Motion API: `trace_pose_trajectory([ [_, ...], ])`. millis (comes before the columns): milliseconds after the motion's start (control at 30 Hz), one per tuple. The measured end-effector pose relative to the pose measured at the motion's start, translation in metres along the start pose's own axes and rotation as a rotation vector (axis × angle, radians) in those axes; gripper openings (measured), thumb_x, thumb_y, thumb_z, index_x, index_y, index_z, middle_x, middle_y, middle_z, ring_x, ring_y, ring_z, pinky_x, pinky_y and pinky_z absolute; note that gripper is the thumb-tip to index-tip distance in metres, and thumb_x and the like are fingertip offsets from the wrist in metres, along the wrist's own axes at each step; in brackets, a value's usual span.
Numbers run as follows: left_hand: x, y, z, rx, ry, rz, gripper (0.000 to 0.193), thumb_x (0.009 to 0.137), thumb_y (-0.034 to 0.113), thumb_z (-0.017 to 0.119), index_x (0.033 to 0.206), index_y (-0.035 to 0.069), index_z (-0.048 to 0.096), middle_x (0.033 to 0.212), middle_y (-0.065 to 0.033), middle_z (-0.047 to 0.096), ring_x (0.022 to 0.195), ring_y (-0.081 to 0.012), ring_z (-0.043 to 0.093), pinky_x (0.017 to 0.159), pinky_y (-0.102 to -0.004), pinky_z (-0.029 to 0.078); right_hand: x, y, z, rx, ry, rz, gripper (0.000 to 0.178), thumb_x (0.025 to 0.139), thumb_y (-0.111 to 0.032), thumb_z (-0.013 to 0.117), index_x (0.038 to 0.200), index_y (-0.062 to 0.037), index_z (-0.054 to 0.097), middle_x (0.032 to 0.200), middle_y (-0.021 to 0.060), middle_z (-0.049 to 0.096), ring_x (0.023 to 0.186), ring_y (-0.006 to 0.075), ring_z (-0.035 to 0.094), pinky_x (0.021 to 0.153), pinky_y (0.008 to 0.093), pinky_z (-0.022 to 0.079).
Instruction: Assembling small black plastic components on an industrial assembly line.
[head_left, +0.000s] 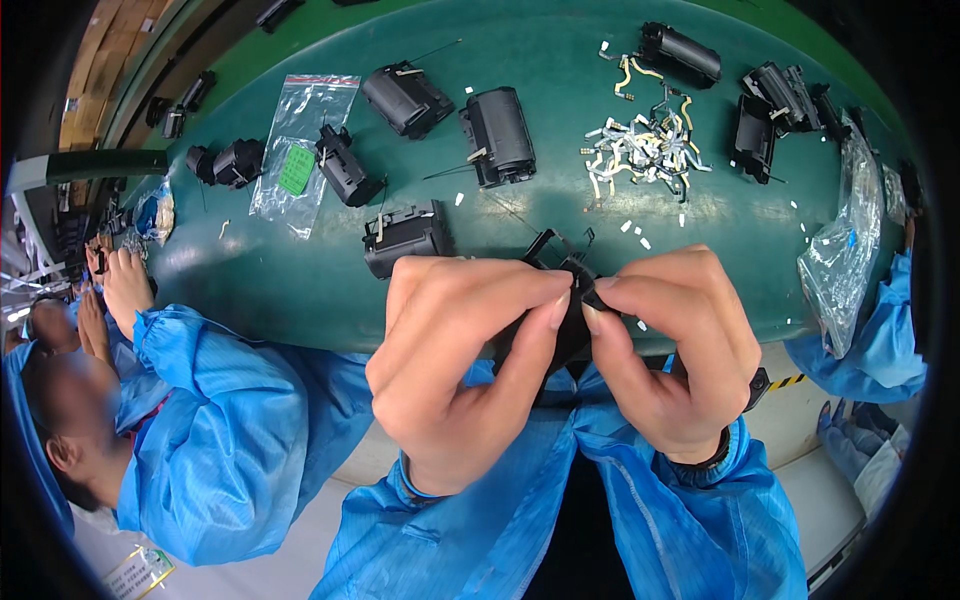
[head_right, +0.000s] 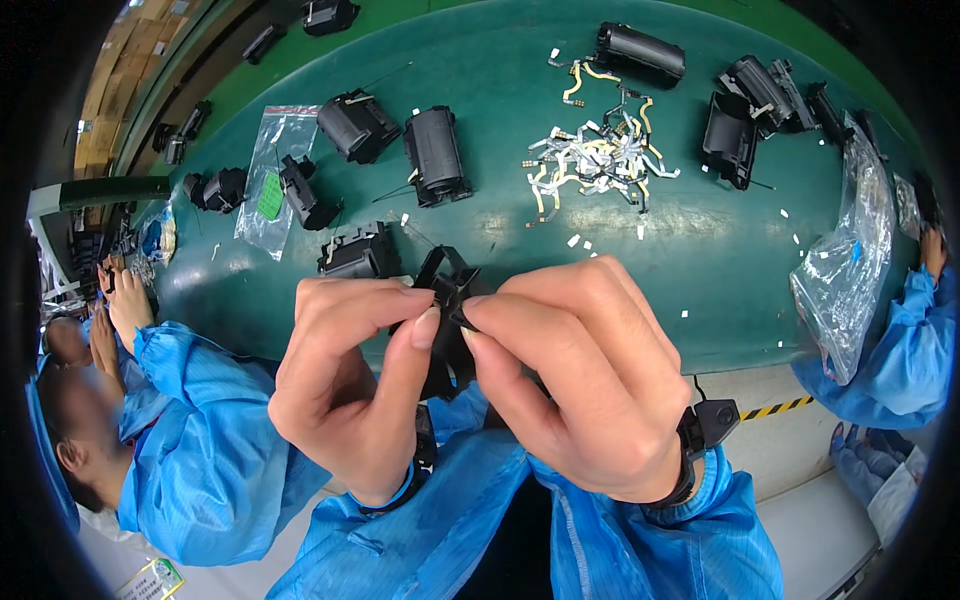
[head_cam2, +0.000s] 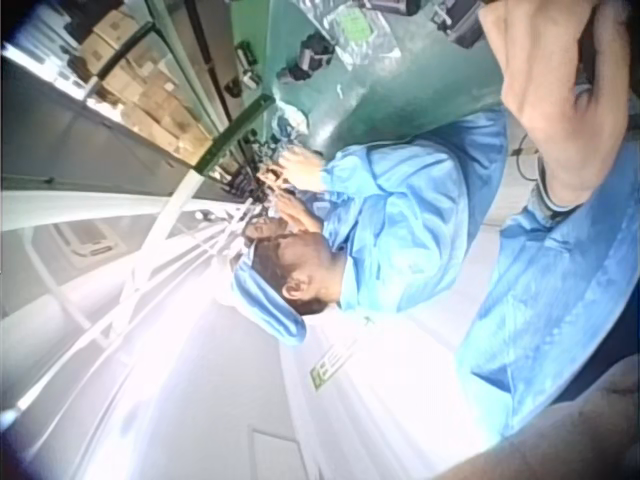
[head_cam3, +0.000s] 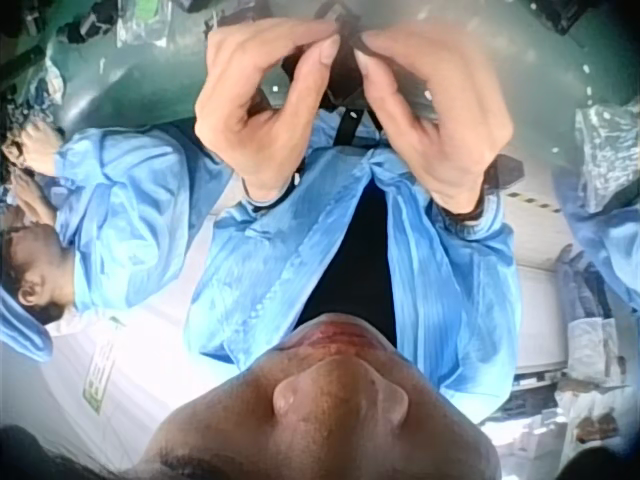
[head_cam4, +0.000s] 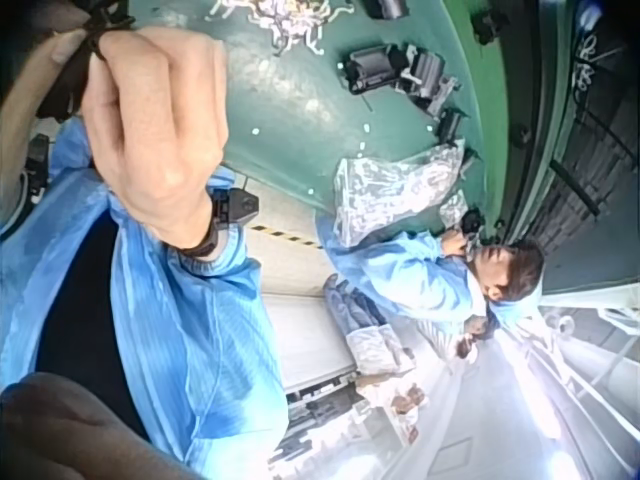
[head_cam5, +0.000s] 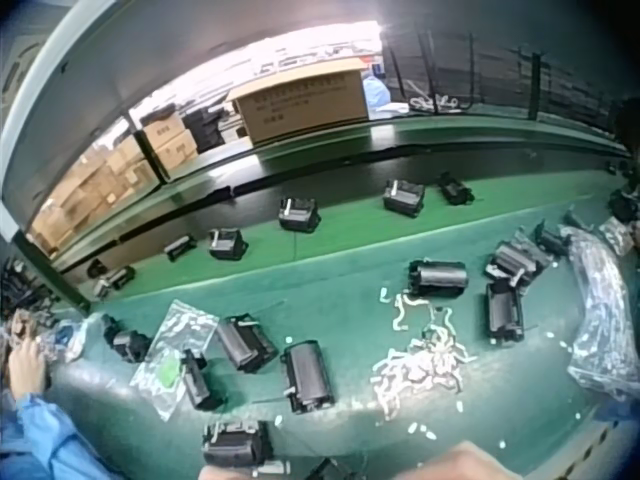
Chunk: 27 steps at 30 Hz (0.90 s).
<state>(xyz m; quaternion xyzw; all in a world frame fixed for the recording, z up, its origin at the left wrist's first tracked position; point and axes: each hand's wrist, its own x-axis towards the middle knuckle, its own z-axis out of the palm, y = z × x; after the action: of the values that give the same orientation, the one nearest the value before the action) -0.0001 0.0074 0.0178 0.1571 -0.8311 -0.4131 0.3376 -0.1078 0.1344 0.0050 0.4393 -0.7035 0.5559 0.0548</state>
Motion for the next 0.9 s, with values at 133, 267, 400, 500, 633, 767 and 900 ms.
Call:
trace_pose_trajectory([
  [133,0.0025,-0.0036,0.0056,0.054,0.052,0.063,0.027,0.073,-0.014,0.080,0.097,-0.003,0.076,0.091,-0.0130,0.074,0.085,-0.0240,0.065,0.076,-0.0333,0.048,0.0005,-0.0007,-0.0011,-0.023,0.004,-0.027,0.026,0.071,0.010,0.082,0.096,0.0039,0.073,0.086,0.0137,0.068,0.070,0.0272,0.064,0.059,0.0344,0.050],
  [267,0.0019,-0.0064,0.0033,0.051,0.031,0.061,0.029,0.070,-0.010,0.083,0.096,0.000,0.077,0.090,-0.0108,0.074,0.082,-0.0244,0.066,0.073,-0.0344,0.048,-0.0007,0.0018,-0.0006,-0.026,0.008,-0.023,0.027,0.071,0.010,0.083,0.096,0.0042,0.073,0.086,0.0139,0.068,0.070,0.0271,0.064,0.059,0.0345,0.050],
  [400,-0.0001,-0.0004,0.0033,0.001,-0.003,-0.035,0.023,0.077,-0.017,0.076,0.097,-0.006,0.073,0.094,-0.0145,0.073,0.089,-0.0213,0.064,0.078,-0.0308,0.048,-0.0014,0.0018,0.0003,-0.021,0.009,-0.029,0.028,0.070,0.010,0.082,0.096,0.0046,0.073,0.086,0.0137,0.068,0.070,0.0269,0.064,0.059,0.0344,0.050],
  [500,-0.0016,-0.0014,0.0040,-0.064,0.000,-0.095,0.021,0.080,-0.016,0.075,0.097,-0.006,0.072,0.097,-0.0147,0.072,0.089,-0.0181,0.063,0.076,-0.0290,0.048,-0.0015,0.0025,0.0010,-0.018,0.009,-0.039,0.028,0.071,0.010,0.082,0.096,0.0049,0.073,0.086,0.0137,0.068,0.070,0.0267,0.064,0.059,0.0343,0.050],
  [633,-0.0027,-0.0021,0.0029,-0.116,-0.010,-0.118,0.020,0.080,-0.017,0.075,0.097,-0.007,0.071,0.100,-0.0156,0.070,0.088,-0.0161,0.063,0.076,-0.0273,0.048,-0.0011,0.0015,0.0004,-0.020,0.011,-0.042,0.027,0.071,0.010,0.082,0.096,0.0050,0.073,0.086,0.0138,0.068,0.070,0.0268,0.064,0.059,0.0344,0.050],
  [767,-0.0024,-0.0005,0.0015,-0.128,-0.019,-0.150,0.018,0.081,-0.017,0.074,0.097,-0.008,0.070,0.100,-0.0155,0.070,0.088,-0.0155,0.063,0.077,-0.0267,0.048,0.0006,0.0001,-0.0001,-0.025,0.001,-0.034,0.028,0.070,0.010,0.082,0.096,0.0052,0.073,0.086,0.0137,0.068,0.070,0.0269,0.065,0.059,0.0345,0.050],
  [900,-0.0006,0.0001,0.0004,-0.130,-0.013,-0.143,0.018,0.082,-0.017,0.074,0.097,-0.009,0.070,0.099,-0.0150,0.070,0.086,-0.0151,0.062,0.076,-0.0264,0.048,0.0005,-0.0008,0.0013,-0.014,-0.015,-0.065,0.030,0.068,0.011,0.082,0.096,0.0053,0.073,0.086,0.0135,0.068,0.071,0.0268,0.065,0.060,0.0346,0.050],
])
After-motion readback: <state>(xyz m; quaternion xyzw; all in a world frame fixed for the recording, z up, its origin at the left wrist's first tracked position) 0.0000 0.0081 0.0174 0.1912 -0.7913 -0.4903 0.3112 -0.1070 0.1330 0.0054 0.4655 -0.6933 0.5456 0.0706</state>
